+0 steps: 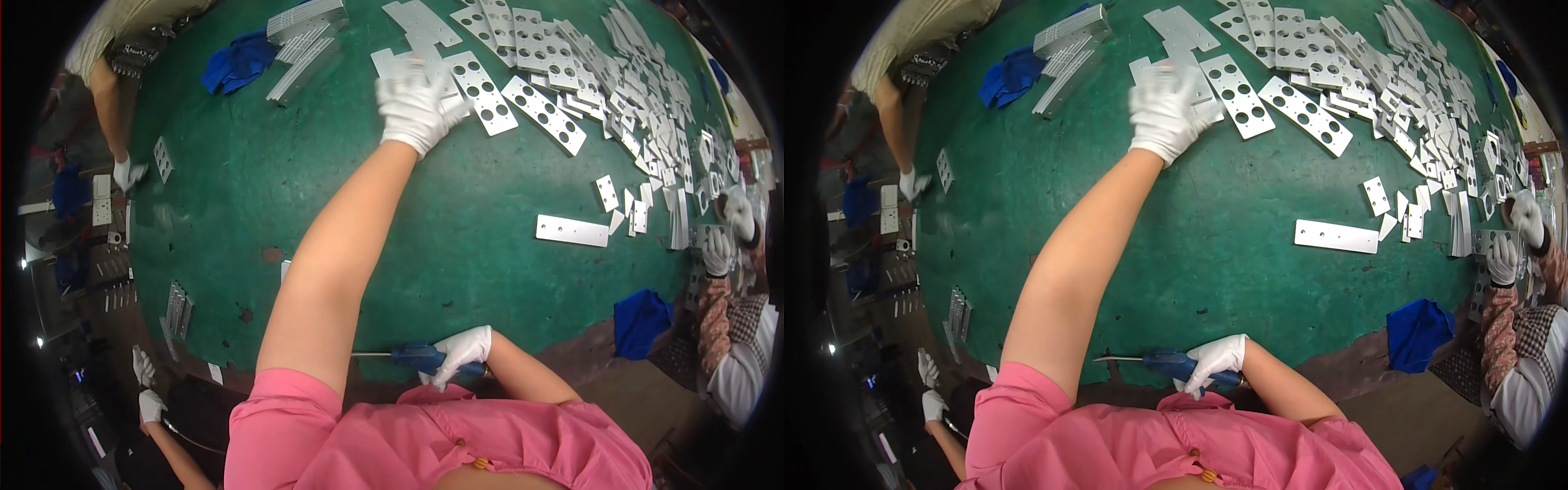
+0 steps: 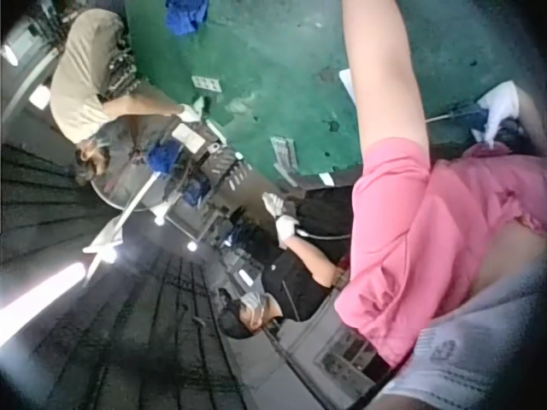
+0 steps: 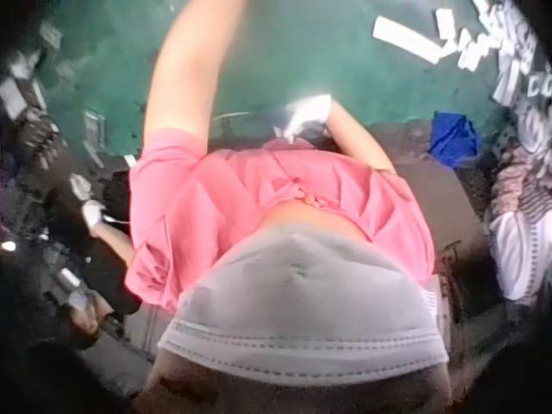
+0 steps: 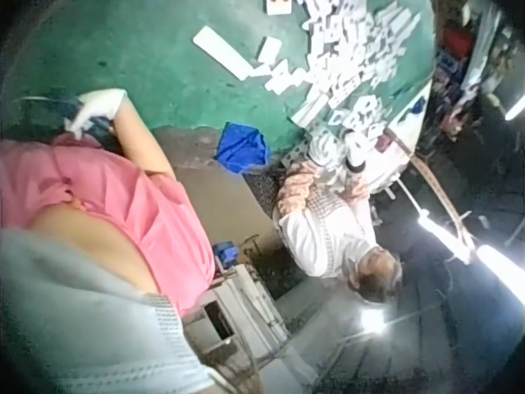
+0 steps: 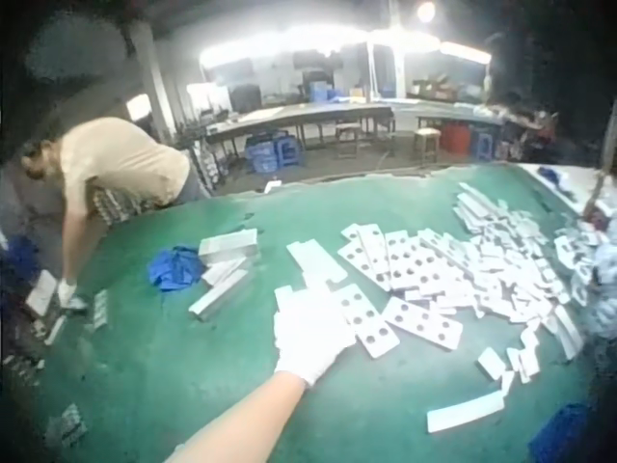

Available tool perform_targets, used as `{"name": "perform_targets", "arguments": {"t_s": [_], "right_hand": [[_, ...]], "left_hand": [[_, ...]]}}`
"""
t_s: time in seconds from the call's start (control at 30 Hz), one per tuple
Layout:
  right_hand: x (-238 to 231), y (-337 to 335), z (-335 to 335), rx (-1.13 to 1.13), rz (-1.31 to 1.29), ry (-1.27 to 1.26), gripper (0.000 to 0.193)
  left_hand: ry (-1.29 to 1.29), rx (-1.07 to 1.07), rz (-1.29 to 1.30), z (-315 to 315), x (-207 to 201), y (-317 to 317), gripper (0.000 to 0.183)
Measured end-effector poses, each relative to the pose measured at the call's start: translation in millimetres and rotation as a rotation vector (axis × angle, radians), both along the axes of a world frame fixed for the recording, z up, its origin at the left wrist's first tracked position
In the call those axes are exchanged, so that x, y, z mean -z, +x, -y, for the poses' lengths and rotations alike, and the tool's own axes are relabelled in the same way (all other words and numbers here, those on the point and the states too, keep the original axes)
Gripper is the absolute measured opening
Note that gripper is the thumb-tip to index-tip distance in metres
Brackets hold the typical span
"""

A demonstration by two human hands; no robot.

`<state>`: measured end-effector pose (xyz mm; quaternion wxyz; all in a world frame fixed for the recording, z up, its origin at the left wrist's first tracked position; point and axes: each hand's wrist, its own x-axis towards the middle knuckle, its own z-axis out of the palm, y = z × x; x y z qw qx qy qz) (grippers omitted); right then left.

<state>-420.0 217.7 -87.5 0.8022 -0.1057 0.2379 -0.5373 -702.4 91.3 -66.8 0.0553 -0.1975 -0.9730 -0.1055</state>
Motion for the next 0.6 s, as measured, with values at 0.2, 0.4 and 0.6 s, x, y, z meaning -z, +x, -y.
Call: {"name": "perform_targets", "arguments": {"t_s": [0.2, 0.4, 0.6], "right_hand": [[5.4, 3.2, 4.0, -0.059, 0.001, -0.012, 0.020], [1.4, 5.5, 7.9, -0.070, 0.042, 0.004, 0.026], [9.0, 7.6, 1.3, 0.039, 0.060, 0.046, 0.025]], "left_hand": [[0.205, -0.505, 0.125, 15.3, 17.6, 2.1, 0.079], [0.246, -0.322, 0.278, 63.0, -6.6, 13.7, 0.079], [0.054, -0.425, -0.195, 143.6, -78.7, 118.3, 0.059]]}}
